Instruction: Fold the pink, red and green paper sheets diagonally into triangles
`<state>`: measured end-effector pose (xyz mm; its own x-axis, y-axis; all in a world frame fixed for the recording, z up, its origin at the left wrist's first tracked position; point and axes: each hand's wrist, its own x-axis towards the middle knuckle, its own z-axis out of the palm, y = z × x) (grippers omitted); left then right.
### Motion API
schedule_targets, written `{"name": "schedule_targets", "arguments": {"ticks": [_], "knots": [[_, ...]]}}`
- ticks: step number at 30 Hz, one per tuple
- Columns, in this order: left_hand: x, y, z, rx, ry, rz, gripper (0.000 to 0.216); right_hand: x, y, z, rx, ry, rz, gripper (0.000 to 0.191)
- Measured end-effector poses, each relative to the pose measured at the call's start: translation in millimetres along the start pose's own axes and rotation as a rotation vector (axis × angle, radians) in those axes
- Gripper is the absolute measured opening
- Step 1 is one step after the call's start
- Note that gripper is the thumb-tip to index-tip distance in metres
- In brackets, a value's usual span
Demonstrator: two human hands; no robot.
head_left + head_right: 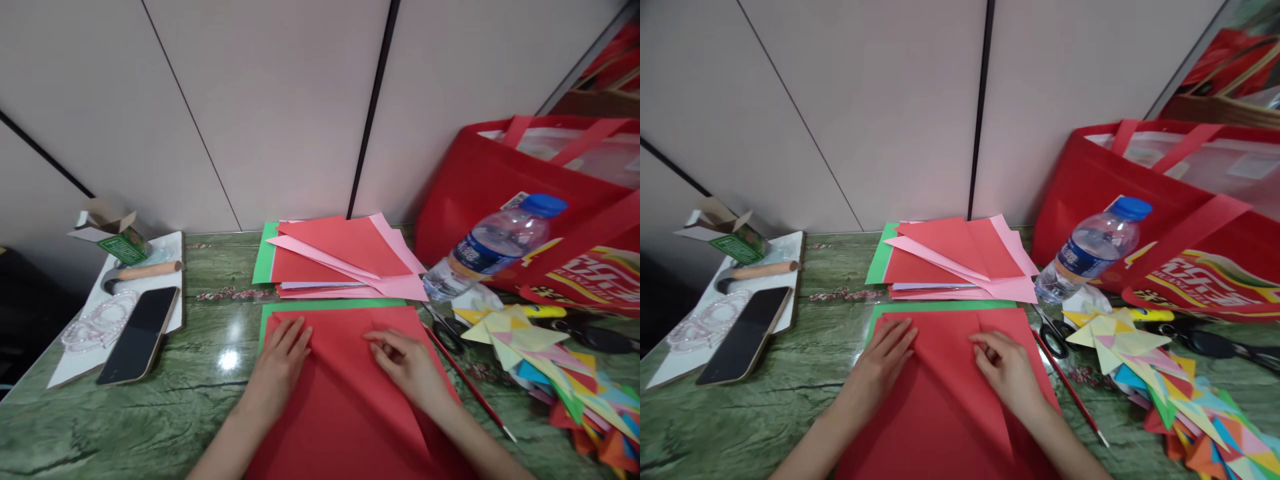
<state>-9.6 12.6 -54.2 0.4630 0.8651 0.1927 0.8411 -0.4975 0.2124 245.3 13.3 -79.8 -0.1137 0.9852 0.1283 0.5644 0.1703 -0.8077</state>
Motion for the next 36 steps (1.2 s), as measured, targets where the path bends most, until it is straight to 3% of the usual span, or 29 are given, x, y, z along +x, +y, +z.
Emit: {"name": "schedule_targets", "arguments": {"ticks": [7,13,23,36], "knots": [[-3.5,-1.5,8.0,0.034,-0.058,-0.041,0.043,1.6,1.1,-4.2,-0.042,0.043,-0.025,0.025],[-4.5,-2.8,10.0,0.073,0.001,-0.102,0.043,1.7,0.8,-5.1,-0.081,0.037,-0.061,0.025],[-6.3,-5.4,14.3,0.112,0.082,-0.079,0.045,2.3,11.2,-2.1,0.041,0.064,0.051,0.033],[-9.6,-9.0,22.1,0.231,0.075,-0.065,0.044,3.2,10.5,-1.2,0.117,0.110,0.092,0.033]]}}
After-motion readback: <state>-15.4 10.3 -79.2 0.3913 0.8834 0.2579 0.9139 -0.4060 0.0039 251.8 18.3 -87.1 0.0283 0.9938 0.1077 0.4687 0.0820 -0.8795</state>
